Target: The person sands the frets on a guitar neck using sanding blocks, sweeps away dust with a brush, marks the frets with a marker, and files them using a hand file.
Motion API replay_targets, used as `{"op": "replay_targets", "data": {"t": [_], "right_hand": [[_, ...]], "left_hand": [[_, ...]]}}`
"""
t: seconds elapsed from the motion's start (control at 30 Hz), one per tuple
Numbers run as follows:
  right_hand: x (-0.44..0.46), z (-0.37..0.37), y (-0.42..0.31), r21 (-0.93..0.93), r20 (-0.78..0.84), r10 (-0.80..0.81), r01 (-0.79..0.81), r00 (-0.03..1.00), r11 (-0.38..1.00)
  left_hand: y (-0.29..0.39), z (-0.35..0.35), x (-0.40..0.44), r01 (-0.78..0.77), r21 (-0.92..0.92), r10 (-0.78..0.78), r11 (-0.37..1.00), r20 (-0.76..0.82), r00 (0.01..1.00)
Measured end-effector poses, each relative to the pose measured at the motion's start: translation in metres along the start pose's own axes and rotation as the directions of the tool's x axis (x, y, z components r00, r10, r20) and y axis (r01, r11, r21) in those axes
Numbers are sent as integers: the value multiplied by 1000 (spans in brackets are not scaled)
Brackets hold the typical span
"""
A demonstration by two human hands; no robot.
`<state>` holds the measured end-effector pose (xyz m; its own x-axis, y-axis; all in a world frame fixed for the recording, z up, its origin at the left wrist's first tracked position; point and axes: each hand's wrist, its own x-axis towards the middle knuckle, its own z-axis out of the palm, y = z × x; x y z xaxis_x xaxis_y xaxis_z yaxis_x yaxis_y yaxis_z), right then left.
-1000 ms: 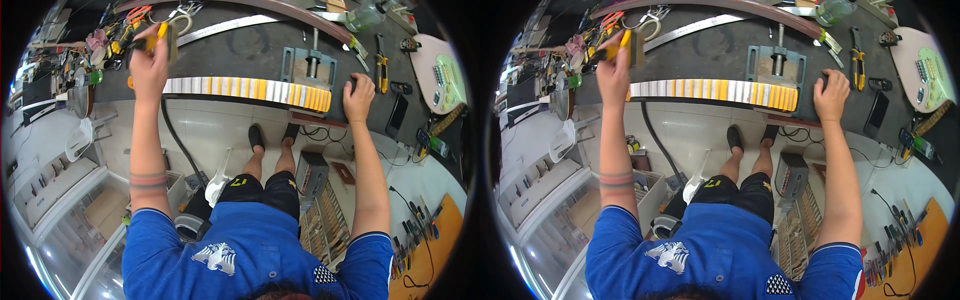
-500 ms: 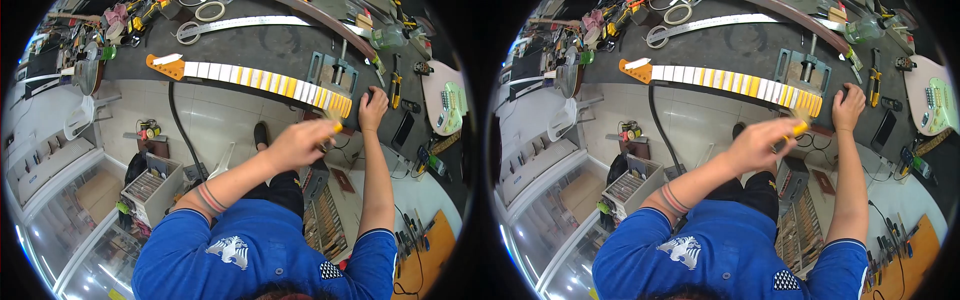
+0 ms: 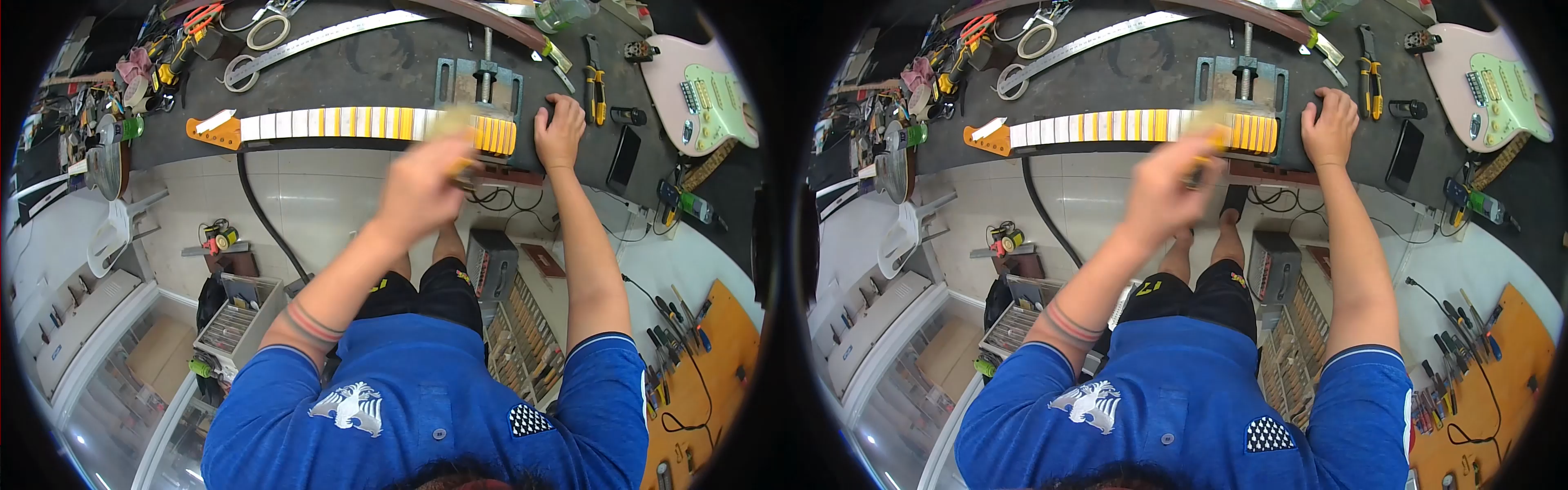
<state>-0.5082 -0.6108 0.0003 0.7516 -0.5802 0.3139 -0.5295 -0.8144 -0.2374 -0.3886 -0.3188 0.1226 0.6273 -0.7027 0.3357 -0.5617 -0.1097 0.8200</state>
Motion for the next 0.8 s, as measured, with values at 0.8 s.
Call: {"op": "replay_targets", "data": {"t": [0.8], "right_hand": [[1, 2, -2, -25, 15, -8, 9, 1000, 1000]], "left_hand": [[-69, -213, -20, 535, 158, -350, 830, -600, 719]]}}
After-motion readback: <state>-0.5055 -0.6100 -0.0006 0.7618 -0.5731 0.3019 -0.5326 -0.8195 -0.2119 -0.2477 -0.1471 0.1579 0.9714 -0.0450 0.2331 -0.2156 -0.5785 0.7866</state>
